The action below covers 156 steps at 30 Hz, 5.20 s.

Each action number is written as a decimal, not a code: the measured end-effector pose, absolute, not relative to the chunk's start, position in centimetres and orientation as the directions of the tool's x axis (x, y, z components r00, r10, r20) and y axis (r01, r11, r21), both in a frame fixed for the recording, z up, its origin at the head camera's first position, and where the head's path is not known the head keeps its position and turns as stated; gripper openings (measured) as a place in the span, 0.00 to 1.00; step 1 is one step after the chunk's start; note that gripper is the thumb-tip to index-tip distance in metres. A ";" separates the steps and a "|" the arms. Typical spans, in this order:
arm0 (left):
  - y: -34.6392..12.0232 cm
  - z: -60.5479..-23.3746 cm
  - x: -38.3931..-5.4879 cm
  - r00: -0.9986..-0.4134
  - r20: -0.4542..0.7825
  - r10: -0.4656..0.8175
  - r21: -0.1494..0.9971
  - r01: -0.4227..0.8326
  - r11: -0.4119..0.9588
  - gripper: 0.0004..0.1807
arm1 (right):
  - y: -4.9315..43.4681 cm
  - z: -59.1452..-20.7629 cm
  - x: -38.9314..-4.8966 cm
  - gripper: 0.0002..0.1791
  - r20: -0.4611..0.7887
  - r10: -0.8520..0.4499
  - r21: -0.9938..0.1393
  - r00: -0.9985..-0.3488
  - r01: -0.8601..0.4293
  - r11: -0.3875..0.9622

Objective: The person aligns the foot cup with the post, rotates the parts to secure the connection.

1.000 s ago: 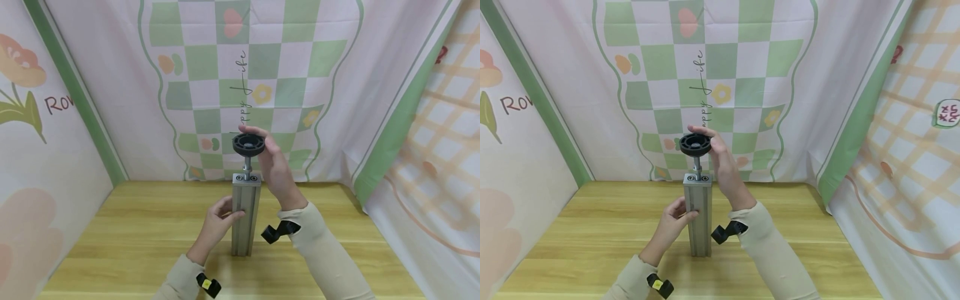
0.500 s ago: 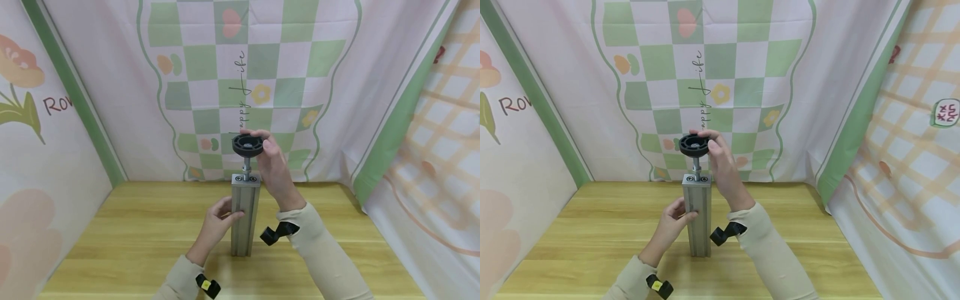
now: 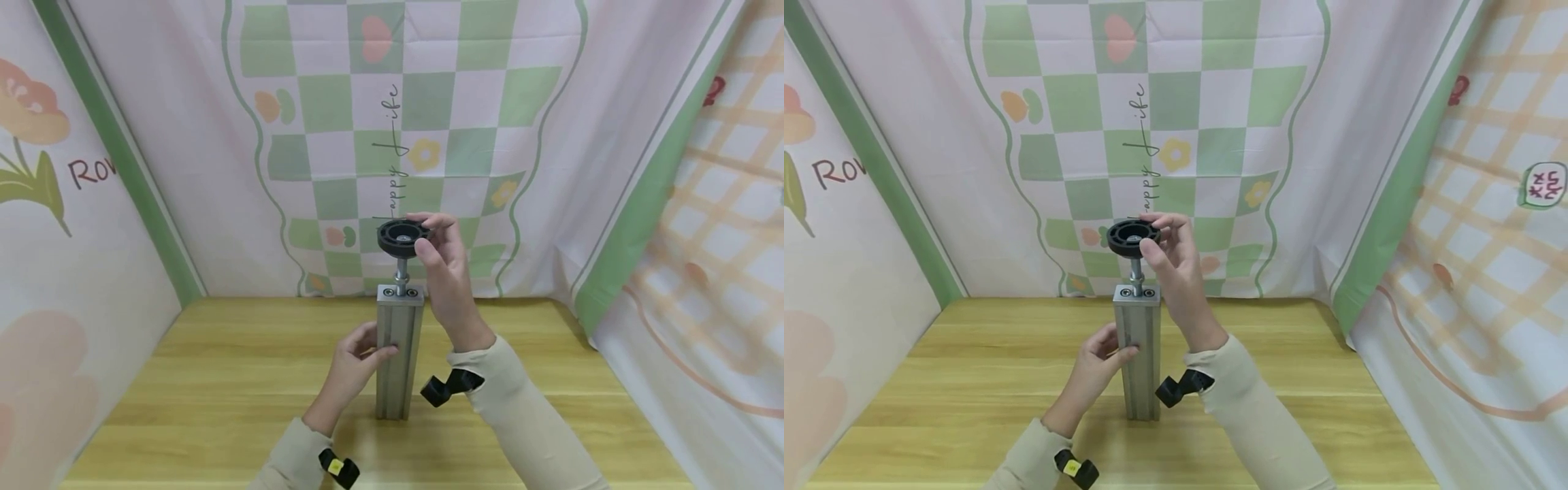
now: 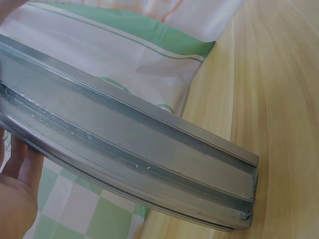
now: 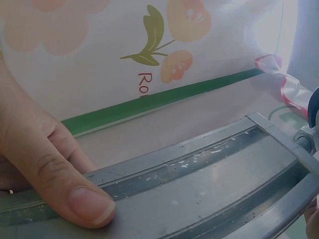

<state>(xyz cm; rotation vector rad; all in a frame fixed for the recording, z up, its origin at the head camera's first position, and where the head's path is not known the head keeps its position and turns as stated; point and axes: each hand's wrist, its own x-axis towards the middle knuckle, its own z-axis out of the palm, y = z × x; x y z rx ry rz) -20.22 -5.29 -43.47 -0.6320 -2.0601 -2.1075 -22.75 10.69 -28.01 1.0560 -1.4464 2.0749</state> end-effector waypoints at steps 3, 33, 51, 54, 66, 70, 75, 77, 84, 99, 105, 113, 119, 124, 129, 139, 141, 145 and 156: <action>-5.3 -43.5 -20.2 -0.908 0.370 0.195 0.929 0.365 -0.060 0.22 | 10.5 -27.9 -22.5 0.18 0.768 -0.076 -0.612 -0.636 -0.695 -0.377; -5.2 -43.4 -20.1 -0.914 0.357 0.191 0.934 0.351 -0.063 0.22 | 11.1 -27.7 -23.9 0.18 0.717 -0.275 -0.675 -0.640 -0.539 -0.503; -5.2 -43.4 -20.1 -0.901 0.384 0.201 0.923 0.377 -0.075 0.21 | 10.3 -27.2 -22.6 0.27 0.829 -0.050 -0.554 -0.557 -0.806 -0.211; -5.3 -43.4 -20.1 -0.902 0.383 0.199 0.924 0.376 -0.076 0.21 | 10.2 -27.0 -22.5 0.30 0.848 -0.026 -0.527 -0.529 -0.839 -0.137; -5.3 -43.3 -20.0 -0.910 0.369 0.187 0.929 0.365 -0.060 0.22 | 10.5 -27.0 -23.0 0.35 0.784 -0.219 -0.621 -0.581 -0.732 -0.282; -5.3 -43.4 -20.0 -0.911 0.368 0.188 0.930 0.364 -0.056 0.22 | 10.7 -26.9 -23.4 0.28 0.773 -0.270 -0.633 -0.574 -0.667 -0.392; -5.3 -43.5 -20.1 -0.910 0.369 0.190 0.929 0.366 -0.055 0.22 | 11.0 -27.0 -23.6 0.22 0.721 -0.321 -0.687 -0.615 -0.568 -0.454; -5.3 -43.6 -20.1 -0.910 0.367 0.191 0.930 0.364 -0.054 0.22 | 11.0 -27.0 -23.6 0.20 0.703 -0.324 -0.702 -0.633 -0.544 -0.461; -5.3 -43.4 -20.0 -0.911 0.368 0.187 0.929 0.365 -0.051 0.21 | 11.1 -27.2 -23.8 0.18 0.696 -0.308 -0.705 -0.649 -0.537 -0.464; -5.3 -43.6 -20.2 -0.911 0.370 0.184 0.929 0.365 -0.060 0.21 | 11.2 -27.8 -23.4 0.15 0.731 -0.153 -0.668 -0.665 -0.652 -0.358; -5.3 -43.6 -20.1 -0.910 0.369 0.189 0.929 0.364 -0.060 0.21 | 10.8 -27.5 -22.8 0.29 0.756 -0.109 -0.642 -0.646 -0.698 -0.317; -5.3 -43.6 -20.0 -0.911 0.362 0.195 0.932 0.357 -0.063 0.21 | 10.3 -27.2 -22.8 0.34 0.813 -0.072 -0.579 -0.577 -0.791 -0.199; -5.3 -43.6 -19.8 -0.909 0.367 0.196 0.930 0.361 -0.064 0.22 | 10.7 -27.5 -22.8 0.38 0.791 -0.116 -0.610 -0.600 -0.763 -0.212; -5.2 -43.6 -19.9 -0.913 0.359 0.191 0.933 0.354 -0.062 0.21 | 11.1 -27.5 -23.3 0.23 0.758 -0.239 -0.651 -0.607 -0.682 -0.333; -5.2 -43.7 -19.9 -0.914 0.358 0.189 0.934 0.353 -0.063 0.20 | 11.1 -27.5 -23.6 0.25 0.745 -0.318 -0.663 -0.587 -0.593 -0.458; -5.2 -43.7 -20.0 -0.913 0.359 0.192 0.933 0.355 -0.054 0.20 | 11.1 -27.5 -23.9 0.17 0.698 -0.318 -0.695 -0.642 -0.500 -0.517; -5.2 -43.6 -20.0 -0.913 0.359 0.194 0.933 0.356 -0.055 0.20 | 11.1 -27.5 -23.8 0.17 0.695 -0.313 -0.697 -0.648 -0.498 -0.516; -5.2 -43.6 -20.0 -0.911 0.362 0.197 0.932 0.358 -0.057 0.20 | 11.0 -27.6 -23.7 0.17 0.693 -0.303 -0.698 -0.654 -0.505 -0.507; -5.3 -43.7 -20.1 -0.910 0.364 0.197 0.931 0.360 -0.055 0.20 | 11.2 -27.9 -23.4 0.11 0.746 -0.179 -0.653 -0.641 -0.653 -0.383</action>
